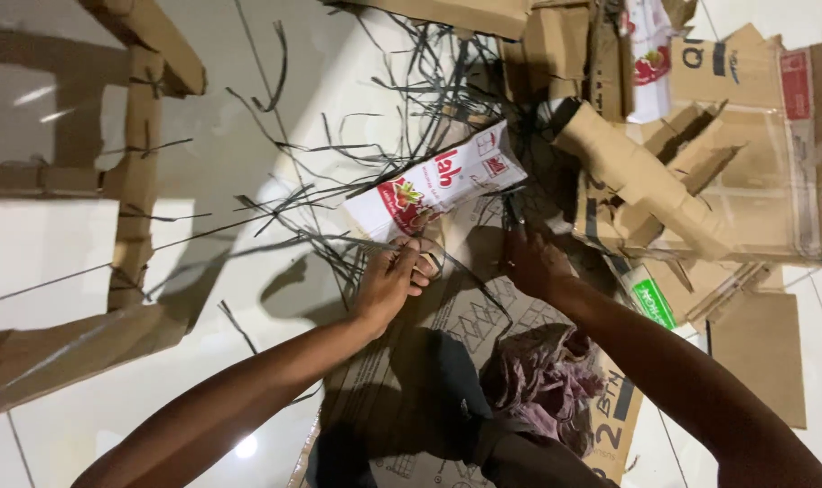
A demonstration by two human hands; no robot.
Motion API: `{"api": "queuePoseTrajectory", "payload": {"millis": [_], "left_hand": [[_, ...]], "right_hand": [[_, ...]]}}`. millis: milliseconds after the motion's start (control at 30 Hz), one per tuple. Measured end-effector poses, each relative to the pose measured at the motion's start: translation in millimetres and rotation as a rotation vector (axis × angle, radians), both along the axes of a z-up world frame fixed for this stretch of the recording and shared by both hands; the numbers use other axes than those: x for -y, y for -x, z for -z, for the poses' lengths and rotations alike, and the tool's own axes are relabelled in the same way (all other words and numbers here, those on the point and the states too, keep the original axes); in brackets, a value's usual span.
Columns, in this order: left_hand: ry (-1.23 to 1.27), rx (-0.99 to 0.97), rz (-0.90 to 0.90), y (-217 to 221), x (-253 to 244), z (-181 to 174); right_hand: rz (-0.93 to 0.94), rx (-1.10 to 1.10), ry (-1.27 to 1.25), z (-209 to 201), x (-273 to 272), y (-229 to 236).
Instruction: The person removes cardboard packaging from a wooden table leg and uses plastic ties to secure the new packaging in place.
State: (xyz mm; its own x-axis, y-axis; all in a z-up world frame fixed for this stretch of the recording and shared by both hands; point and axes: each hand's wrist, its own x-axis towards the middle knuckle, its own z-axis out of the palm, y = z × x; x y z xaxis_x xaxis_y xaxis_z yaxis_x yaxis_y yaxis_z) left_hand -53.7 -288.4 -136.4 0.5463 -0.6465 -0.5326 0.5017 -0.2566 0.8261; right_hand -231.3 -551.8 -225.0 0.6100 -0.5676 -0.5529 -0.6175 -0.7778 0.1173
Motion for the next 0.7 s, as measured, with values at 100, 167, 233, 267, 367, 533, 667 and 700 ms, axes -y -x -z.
{"api": "queuePoseTrajectory", "payload": {"millis": [100,167,233,267,367,533,667,700], "left_hand": [[-0.006,-0.006,-0.048,-5,-8,-7],[-0.01,-0.018,-0.104,-9,-13,-12],[0.004,-0.042,-0.166,-14,-20,-17],[-0.001,-0.037,-0.182,-13,-22,-3],[0.038,-0.014,-0.245,-20,-35,4],[-0.062,0.254,-0.308,-35,-73,-14],[0.077,0.235,-0.489,-55,-108,-60],[0.149,0.254,-0.563,-59,-118,-70]], "right_hand": [[-0.069,0.021,0.044,30,-2,2],[-0.192,-0.013,0.118,39,3,6],[-0.42,-0.012,0.317,36,17,20],[-0.435,-0.004,0.314,35,18,23],[-0.598,0.196,0.392,27,26,24],[-0.276,0.516,0.159,-18,8,10],[0.494,0.43,-0.372,-67,-31,-19],[0.55,0.577,-0.574,-74,-37,-22]]}}
